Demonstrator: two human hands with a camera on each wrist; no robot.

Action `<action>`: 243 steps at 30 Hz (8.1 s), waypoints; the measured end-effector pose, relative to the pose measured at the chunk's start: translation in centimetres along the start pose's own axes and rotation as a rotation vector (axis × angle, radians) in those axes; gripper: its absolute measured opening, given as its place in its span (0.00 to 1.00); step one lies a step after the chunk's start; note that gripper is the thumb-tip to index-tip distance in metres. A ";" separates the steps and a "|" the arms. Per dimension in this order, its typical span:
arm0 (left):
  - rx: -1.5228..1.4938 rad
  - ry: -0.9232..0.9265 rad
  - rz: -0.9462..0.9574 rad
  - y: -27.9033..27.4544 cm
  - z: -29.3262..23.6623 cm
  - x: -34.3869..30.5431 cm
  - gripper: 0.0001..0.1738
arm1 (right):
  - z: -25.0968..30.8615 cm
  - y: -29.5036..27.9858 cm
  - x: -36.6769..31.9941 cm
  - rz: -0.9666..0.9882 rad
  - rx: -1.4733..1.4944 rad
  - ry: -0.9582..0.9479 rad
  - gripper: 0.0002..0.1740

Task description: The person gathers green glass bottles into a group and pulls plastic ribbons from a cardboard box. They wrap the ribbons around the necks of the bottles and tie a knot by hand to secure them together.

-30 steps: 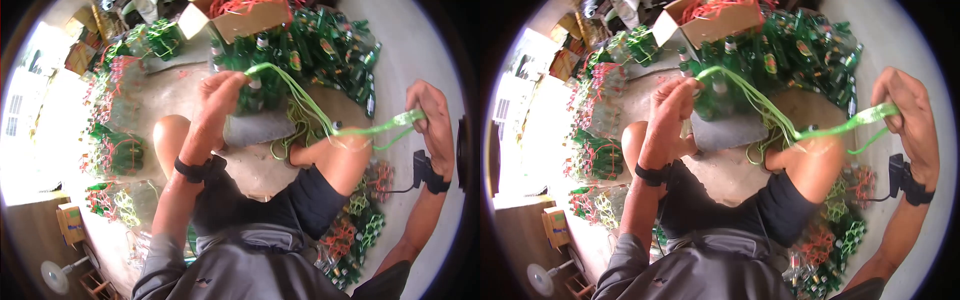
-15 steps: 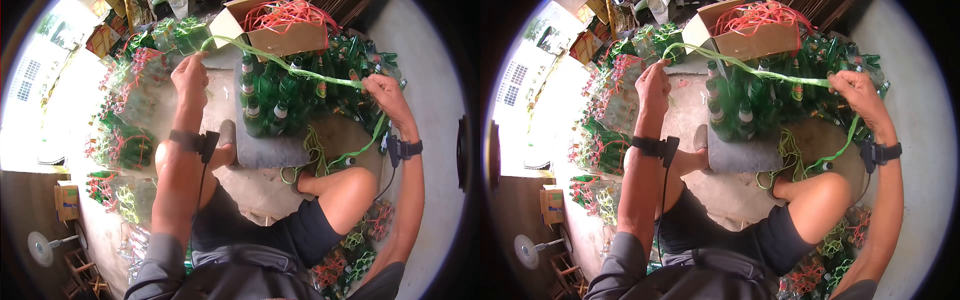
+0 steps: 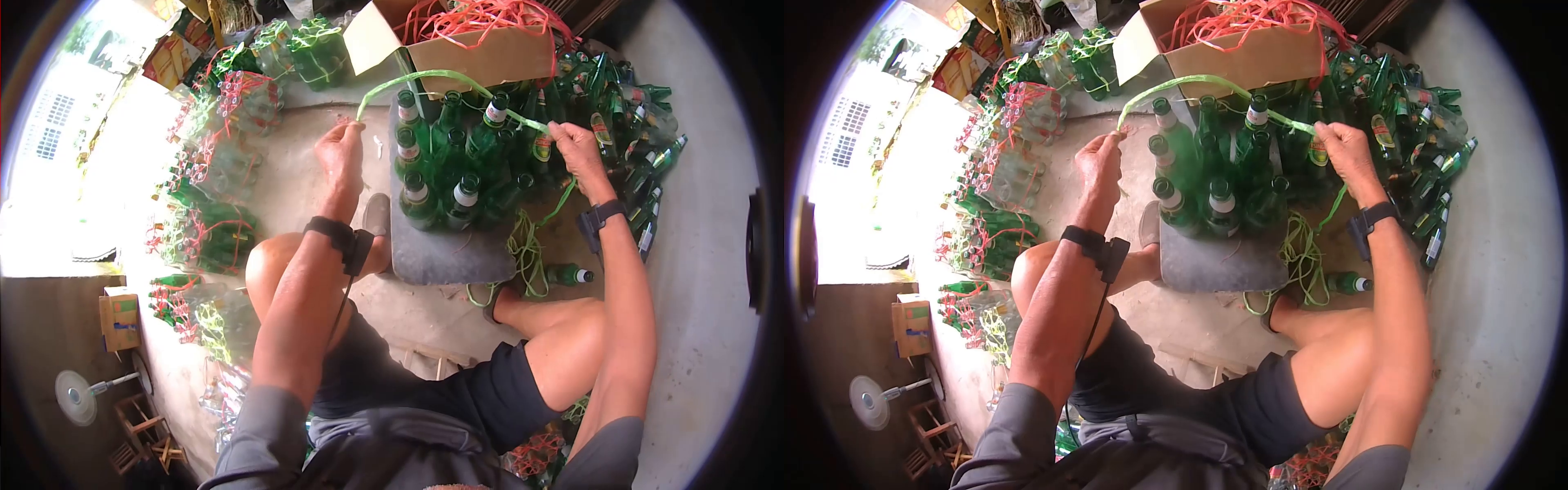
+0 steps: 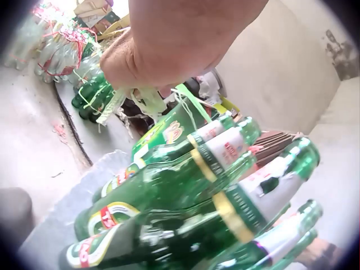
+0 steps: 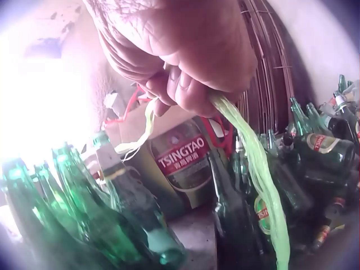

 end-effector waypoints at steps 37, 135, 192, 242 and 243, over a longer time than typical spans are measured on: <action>0.538 -0.386 0.153 1.4 12.6 -4.6 0.15 | -11.0 9.8 0.3 0.377 -0.472 0.217 0.17; -0.171 -0.372 0.730 17.7 16.2 -20.0 0.14 | -3.1 21.2 -18.6 0.304 -0.490 0.276 0.18; -0.731 -0.693 0.579 19.8 17.0 -20.1 0.09 | -8.9 16.6 -18.4 0.204 0.857 0.520 0.10; -0.374 -0.482 0.445 19.2 15.1 -18.9 0.16 | -9.7 13.6 -16.2 -0.235 1.115 0.424 0.12; -0.387 -0.506 0.453 19.4 15.5 -18.9 0.17 | -10.5 13.4 -16.7 -0.312 1.088 0.454 0.10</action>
Point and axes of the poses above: each hand's wrist, its own x-axis towards the middle knuckle, its own y-axis out of the palm, z = x × y, the point moved 9 cm from there along x, towards the middle knuckle, and after that the axes turned 15 degrees about z, right-handed, at the moved point
